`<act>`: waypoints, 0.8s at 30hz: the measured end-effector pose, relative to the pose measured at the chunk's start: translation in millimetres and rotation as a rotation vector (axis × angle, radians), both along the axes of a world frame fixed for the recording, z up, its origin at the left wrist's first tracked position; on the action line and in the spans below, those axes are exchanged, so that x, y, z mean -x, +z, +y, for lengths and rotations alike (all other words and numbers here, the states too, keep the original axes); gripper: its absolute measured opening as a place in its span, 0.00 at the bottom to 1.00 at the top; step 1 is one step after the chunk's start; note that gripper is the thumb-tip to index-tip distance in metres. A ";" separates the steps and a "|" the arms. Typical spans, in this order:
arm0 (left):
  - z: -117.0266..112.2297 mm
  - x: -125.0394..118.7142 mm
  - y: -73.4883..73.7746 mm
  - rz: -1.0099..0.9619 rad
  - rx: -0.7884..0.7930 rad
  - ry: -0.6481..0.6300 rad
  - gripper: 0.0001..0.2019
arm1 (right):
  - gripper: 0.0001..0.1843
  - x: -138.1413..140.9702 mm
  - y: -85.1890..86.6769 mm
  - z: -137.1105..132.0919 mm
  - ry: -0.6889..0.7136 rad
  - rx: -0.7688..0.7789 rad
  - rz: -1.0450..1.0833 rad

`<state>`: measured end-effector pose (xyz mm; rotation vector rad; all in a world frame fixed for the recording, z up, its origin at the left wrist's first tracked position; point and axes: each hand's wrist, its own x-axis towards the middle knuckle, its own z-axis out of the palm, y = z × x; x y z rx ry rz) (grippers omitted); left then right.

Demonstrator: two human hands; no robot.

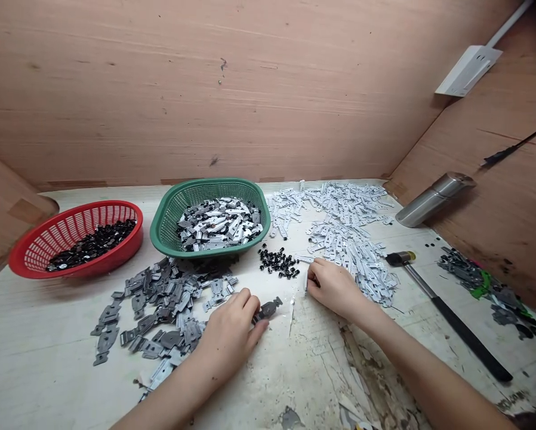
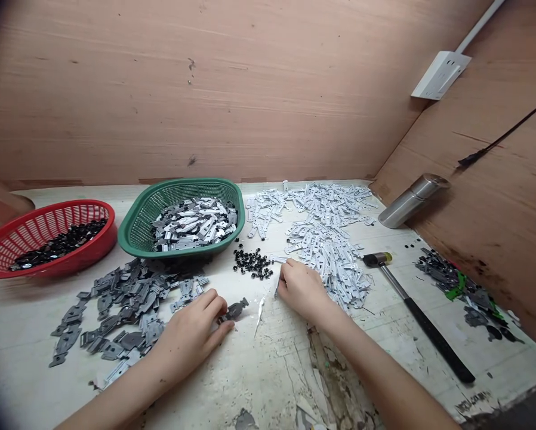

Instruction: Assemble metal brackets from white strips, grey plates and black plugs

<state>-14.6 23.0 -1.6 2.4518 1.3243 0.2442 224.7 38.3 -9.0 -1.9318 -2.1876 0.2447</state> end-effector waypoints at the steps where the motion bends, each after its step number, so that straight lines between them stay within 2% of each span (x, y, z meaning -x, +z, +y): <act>1: -0.4 -0.1 -1.0 -0.006 0.020 -0.007 0.03 | 0.07 -0.9 0.1 0.8 0.000 0.010 0.007; 6: -2.0 0.3 1.5 -0.146 0.160 -0.018 0.00 | 0.04 -14.5 8.6 -3.7 0.029 0.060 0.046; 9: -3.3 -1.0 4.5 -0.310 0.306 0.004 0.02 | 0.05 -20.5 17.1 -12.5 0.037 0.071 0.028; 12: -5.2 -3.4 4.1 -0.481 0.492 0.078 0.03 | 0.05 -19.7 21.0 -21.9 0.058 0.087 -0.026; 18: -9.1 -7.8 2.7 -0.697 0.752 0.171 0.08 | 0.03 -7.4 8.0 -27.8 0.022 0.015 -0.134; 21: -10.7 -10.3 6.4 -0.795 0.928 0.252 0.10 | 0.05 -3.1 2.7 -26.1 -0.004 0.003 -0.129; 24: -12.0 -12.5 10.1 -0.840 1.072 0.311 0.09 | 0.05 -3.6 4.3 -26.4 -0.014 -0.005 -0.084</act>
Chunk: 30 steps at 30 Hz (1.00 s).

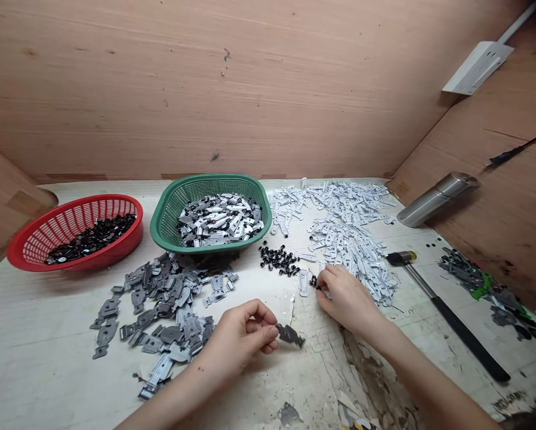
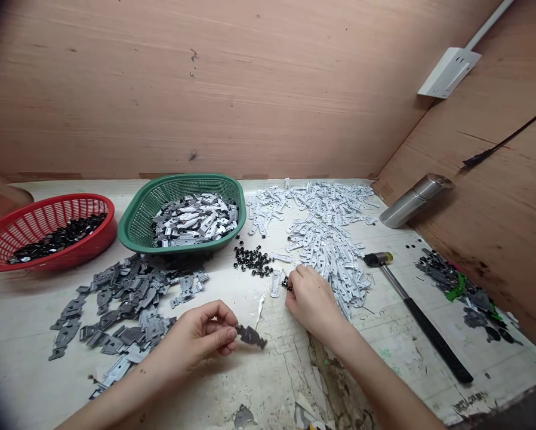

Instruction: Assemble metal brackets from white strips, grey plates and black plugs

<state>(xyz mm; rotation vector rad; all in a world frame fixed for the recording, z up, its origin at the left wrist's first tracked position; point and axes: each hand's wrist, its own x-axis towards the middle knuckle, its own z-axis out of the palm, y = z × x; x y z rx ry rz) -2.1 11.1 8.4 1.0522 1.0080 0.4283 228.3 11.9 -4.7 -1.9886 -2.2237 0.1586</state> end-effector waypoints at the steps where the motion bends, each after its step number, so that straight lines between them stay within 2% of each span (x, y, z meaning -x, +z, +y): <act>1: -0.3 -0.4 0.5 -0.006 0.021 0.001 0.09 | 0.05 -0.9 1.5 -0.7 0.000 0.007 0.058; 4: -0.7 -0.8 -1.0 0.007 0.009 -0.003 0.09 | 0.04 -4.0 5.6 -4.0 0.011 0.080 0.357; 7: -0.2 0.4 -4.4 0.101 -0.101 -0.037 0.07 | 0.06 -5.3 6.4 -7.0 0.027 0.168 0.588; 10: 0.5 2.4 -5.4 0.253 -0.330 -0.068 0.05 | 0.06 -4.2 8.1 -8.9 0.053 0.204 0.663; 12: 0.8 3.3 -4.5 0.317 -0.406 -0.062 0.05 | 0.04 -1.2 12.4 -10.6 0.086 0.175 0.646; 15: 0.5 3.6 -3.2 0.321 -0.284 -0.034 0.05 | 0.03 9.8 21.2 -16.4 0.122 0.093 0.651; 18: 0.1 2.3 -3.6 0.249 -0.127 -0.002 0.07 | 0.03 29.5 24.6 -26.3 0.151 0.052 0.768; 21: -0.3 0.1 -5.1 0.167 -0.026 0.043 0.10 | 0.03 51.5 19.2 -36.8 0.183 -0.050 0.797; 24: -1.2 -1.4 -7.1 0.070 0.081 0.104 0.11 | 0.06 66.6 11.1 -43.8 0.197 -0.183 0.708; 30: -3.6 -0.2 -13.3 0.011 0.052 0.142 0.09 | 0.07 77.4 4.0 -49.1 0.200 -0.275 0.612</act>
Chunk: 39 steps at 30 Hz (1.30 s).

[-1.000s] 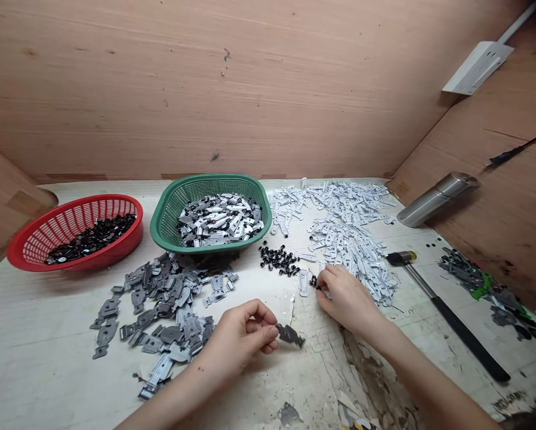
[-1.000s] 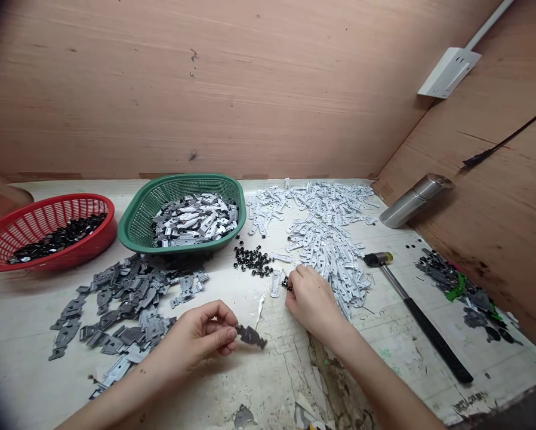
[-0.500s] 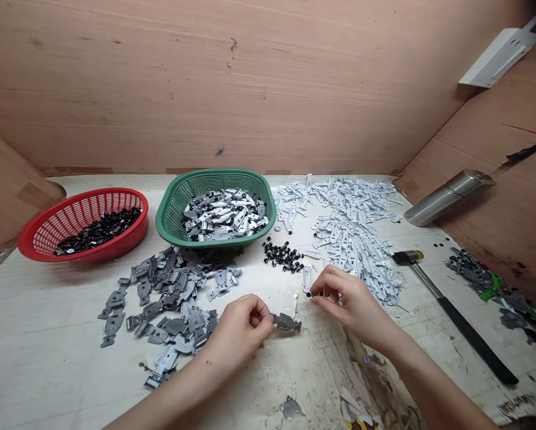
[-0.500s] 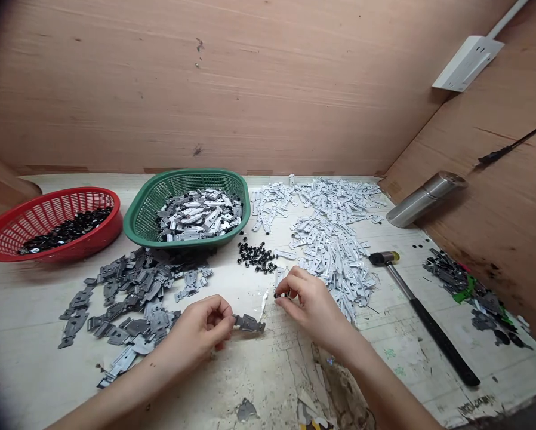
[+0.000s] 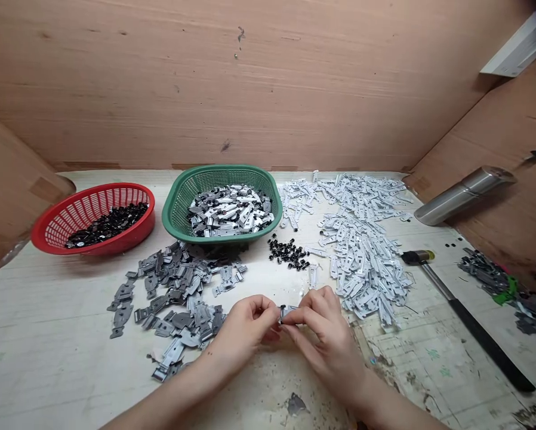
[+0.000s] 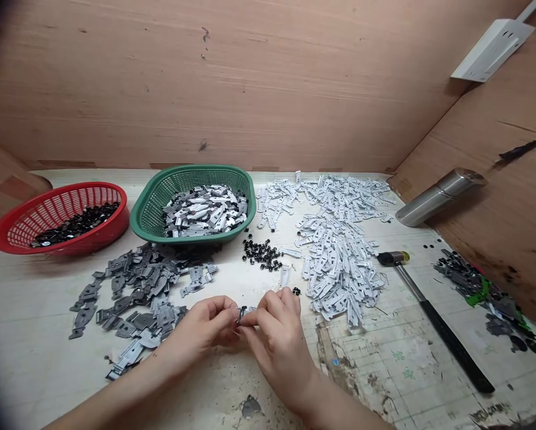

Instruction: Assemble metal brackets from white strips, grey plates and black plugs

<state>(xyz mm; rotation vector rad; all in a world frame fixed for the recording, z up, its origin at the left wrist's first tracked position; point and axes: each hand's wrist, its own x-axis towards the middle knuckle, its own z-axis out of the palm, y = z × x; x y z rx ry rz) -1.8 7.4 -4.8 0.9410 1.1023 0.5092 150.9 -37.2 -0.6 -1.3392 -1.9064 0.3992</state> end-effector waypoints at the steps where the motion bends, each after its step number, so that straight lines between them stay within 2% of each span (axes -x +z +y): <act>1: -0.2 0.3 -0.6 0.002 0.007 -0.003 0.09 | 0.08 1.0 -0.1 -0.7 -0.007 -0.003 -0.015; 5: -0.1 0.7 0.3 -0.009 0.047 -0.005 0.10 | 0.05 -7.1 4.7 1.1 0.008 0.009 -0.065; 9: 2.5 0.9 5.1 0.029 0.096 -0.006 0.11 | 0.05 -47.6 15.9 17.5 -0.068 0.016 -0.049; 11: 4.3 1.2 7.7 0.038 0.109 0.000 0.12 | 0.05 -71.5 19.2 27.8 -0.108 0.051 -0.195; 14: 6.1 2.0 10.3 0.032 0.152 0.005 0.13 | 0.05 -93.0 17.8 37.7 -0.022 0.152 -0.450; 17: 6.3 2.9 10.7 0.021 0.161 -0.001 0.13 | 0.07 -94.1 12.8 39.8 0.042 0.207 -0.588; 21: 6.0 2.7 8.6 -0.024 0.134 0.016 0.13 | 0.08 -83.1 6.2 39.0 0.117 0.185 -0.654; 24: 6.3 2.4 7.3 -0.027 0.137 0.023 0.13 | 0.05 -73.3 -1.2 39.9 0.083 0.112 -0.741; 28: 6.1 2.7 8.4 -0.034 0.161 0.003 0.13 | 0.10 -65.6 -6.6 43.5 0.008 0.057 -0.837; 30: 5.8 2.8 9.8 -0.047 0.153 0.000 0.12 | 0.09 -68.1 -4.7 46.4 -0.013 0.079 -0.755; 32: 5.6 2.7 11.0 -0.046 0.155 0.005 0.12 | 0.07 -74.9 -2.5 50.1 -0.024 0.139 -0.555; 35: 5.9 2.3 11.4 -0.046 0.172 0.018 0.12 | 0.03 -87.9 -3.0 55.4 -0.046 0.362 -0.126; 37: 6.1 2.0 10.7 -0.051 0.184 0.027 0.13 | 0.06 -93.5 -4.8 56.5 -0.067 0.534 0.120; 39: 5.9 2.1 9.5 -0.051 0.191 0.028 0.13 | 0.10 -93.7 -4.3 54.1 -0.061 0.628 0.286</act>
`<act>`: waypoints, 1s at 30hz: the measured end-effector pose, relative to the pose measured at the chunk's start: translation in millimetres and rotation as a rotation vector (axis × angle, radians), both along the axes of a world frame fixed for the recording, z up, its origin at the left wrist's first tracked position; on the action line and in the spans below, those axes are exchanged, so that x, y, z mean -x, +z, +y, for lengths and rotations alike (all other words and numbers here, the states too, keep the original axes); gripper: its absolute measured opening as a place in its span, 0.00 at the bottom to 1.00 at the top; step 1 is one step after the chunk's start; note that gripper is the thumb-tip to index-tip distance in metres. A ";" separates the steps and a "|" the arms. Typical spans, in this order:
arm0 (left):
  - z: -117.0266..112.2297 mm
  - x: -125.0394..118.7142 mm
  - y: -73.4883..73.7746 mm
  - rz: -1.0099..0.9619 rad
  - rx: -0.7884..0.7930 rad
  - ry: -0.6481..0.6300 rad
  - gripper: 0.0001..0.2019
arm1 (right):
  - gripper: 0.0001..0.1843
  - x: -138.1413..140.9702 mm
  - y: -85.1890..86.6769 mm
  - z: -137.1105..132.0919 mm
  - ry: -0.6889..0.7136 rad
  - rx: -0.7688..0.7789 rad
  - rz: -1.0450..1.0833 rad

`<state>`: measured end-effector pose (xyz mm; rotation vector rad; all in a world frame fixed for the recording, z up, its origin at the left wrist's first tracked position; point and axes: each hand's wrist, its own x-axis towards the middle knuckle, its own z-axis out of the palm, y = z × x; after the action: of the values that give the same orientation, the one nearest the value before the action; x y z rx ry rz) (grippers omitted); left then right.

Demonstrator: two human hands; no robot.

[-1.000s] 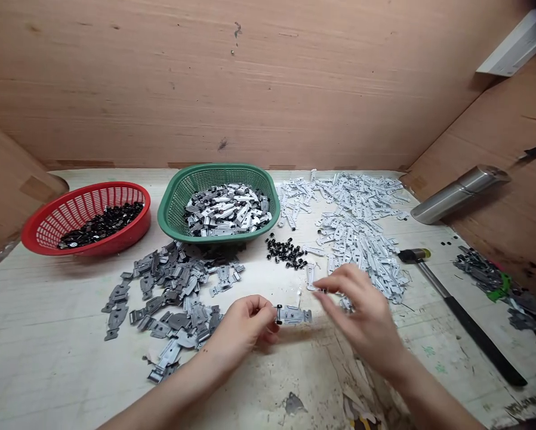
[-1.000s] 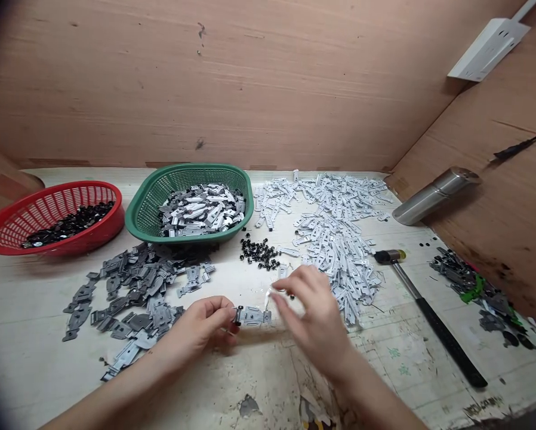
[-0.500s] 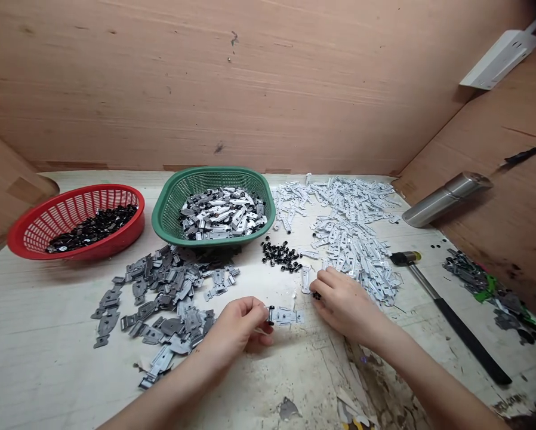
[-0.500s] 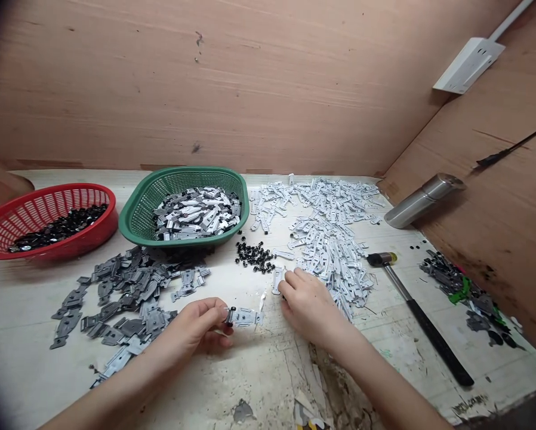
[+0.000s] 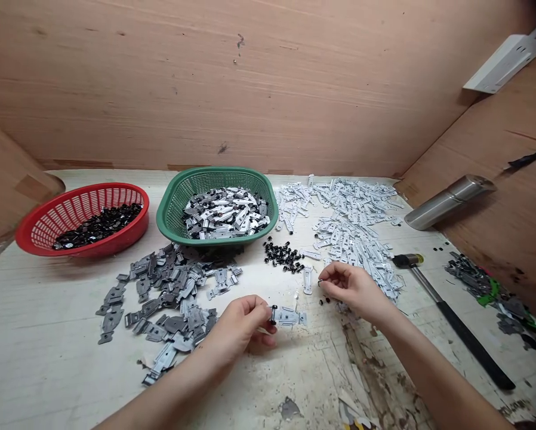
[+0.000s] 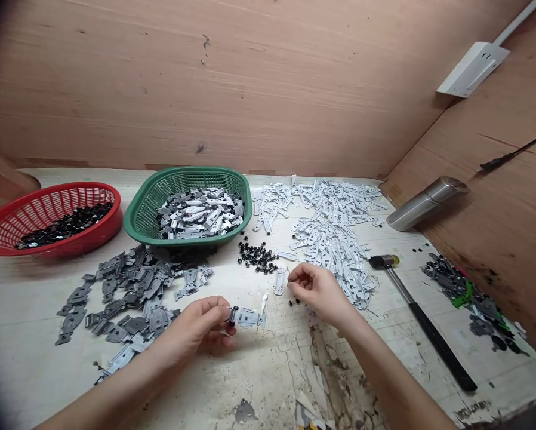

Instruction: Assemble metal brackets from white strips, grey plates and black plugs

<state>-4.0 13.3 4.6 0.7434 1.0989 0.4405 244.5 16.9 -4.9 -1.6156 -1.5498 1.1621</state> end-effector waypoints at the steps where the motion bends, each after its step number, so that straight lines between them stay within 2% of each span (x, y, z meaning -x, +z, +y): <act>1: -0.2 0.2 -0.6 -0.004 -0.006 0.001 0.13 | 0.11 2.1 1.5 -2.6 -0.003 0.008 0.063; 6: -1.0 1.7 -1.2 -0.006 -0.062 0.016 0.12 | 0.10 21.2 9.7 -18.8 -0.018 -0.042 0.239; 12: 0.0 0.6 2.9 0.060 -0.035 0.026 0.13 | 0.12 33.6 4.9 -30.9 -0.054 0.012 0.314; 14: -0.2 0.0 2.5 0.070 -0.036 0.034 0.13 | 0.09 39.0 7.5 -37.4 -0.035 -0.060 0.268; 18: -1.4 -0.7 -1.4 0.031 -0.039 0.053 0.13 | 0.02 52.2 13.1 -48.6 0.002 -0.258 0.047; 30: -2.4 -2.5 -0.8 -0.011 -0.042 0.077 0.12 | 0.06 61.8 12.1 -54.8 0.065 -0.302 -0.084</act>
<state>-1.5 10.9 3.9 0.7361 1.1136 0.5341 182.7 -37.9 7.2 -1.4372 -1.7488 0.8524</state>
